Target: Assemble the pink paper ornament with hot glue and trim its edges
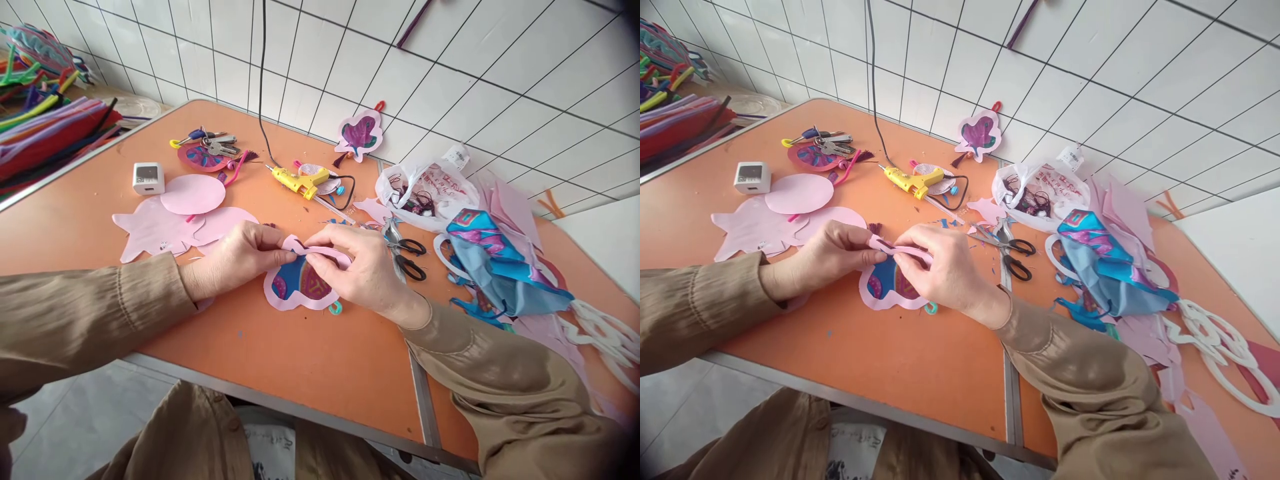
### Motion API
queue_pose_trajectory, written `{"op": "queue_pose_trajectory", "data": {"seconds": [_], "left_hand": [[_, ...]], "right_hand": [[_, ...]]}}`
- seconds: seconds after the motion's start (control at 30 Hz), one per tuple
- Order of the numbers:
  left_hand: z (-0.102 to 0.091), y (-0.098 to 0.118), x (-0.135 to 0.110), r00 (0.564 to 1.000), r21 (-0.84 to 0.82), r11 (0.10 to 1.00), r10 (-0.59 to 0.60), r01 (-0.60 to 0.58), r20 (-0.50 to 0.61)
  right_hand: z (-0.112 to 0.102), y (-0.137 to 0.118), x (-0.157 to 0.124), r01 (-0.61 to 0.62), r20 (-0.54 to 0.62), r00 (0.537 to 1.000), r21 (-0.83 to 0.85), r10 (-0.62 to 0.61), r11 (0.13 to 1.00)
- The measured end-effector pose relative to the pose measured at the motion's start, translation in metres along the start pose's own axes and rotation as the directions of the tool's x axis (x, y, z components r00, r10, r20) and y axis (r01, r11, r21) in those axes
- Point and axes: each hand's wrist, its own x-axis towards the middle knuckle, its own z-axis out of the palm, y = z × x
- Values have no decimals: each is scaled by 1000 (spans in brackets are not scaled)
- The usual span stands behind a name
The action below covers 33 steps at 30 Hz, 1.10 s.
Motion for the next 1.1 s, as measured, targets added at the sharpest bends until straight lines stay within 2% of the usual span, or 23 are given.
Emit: {"op": "queue_pose_trajectory", "data": {"seconds": [0.2,0.37,0.5,0.63,0.7,0.8,0.87,0.93,1.0,1.1], "left_hand": [[5,5,-5,993,90,993,79,-71,-86],[7,11,-8,980,115,988,121,-103,-161],[7,18,-12,976,131,984,141,-120,-163],[6,21,-13,982,161,981,128,-104,-141],[6,21,-12,990,134,989,74,-57,-121],[7,18,-8,996,9,997,-78,79,-42],[7,16,-5,982,-108,977,-180,185,55],[7,13,-3,959,-195,943,-246,270,139],[6,11,-3,947,-229,922,-283,312,151],[4,9,-2,949,-239,920,-291,312,120]], "right_hand": [[-2,-5,-4,188,-69,977,-152,-201,970],[-4,-12,-6,202,-11,977,-260,-213,944],[-5,-15,-7,213,8,975,-284,-220,935],[-6,-18,-8,220,-27,972,-253,-234,942],[-7,-21,-8,159,-51,984,-164,-170,973],[-10,-23,-3,-94,-10,995,26,95,995],[-12,-22,2,-266,61,964,144,260,953],[-12,-18,6,-377,133,925,233,355,896],[-12,-12,9,-456,187,889,301,417,838],[-10,-4,10,-542,259,840,394,476,742]]}}
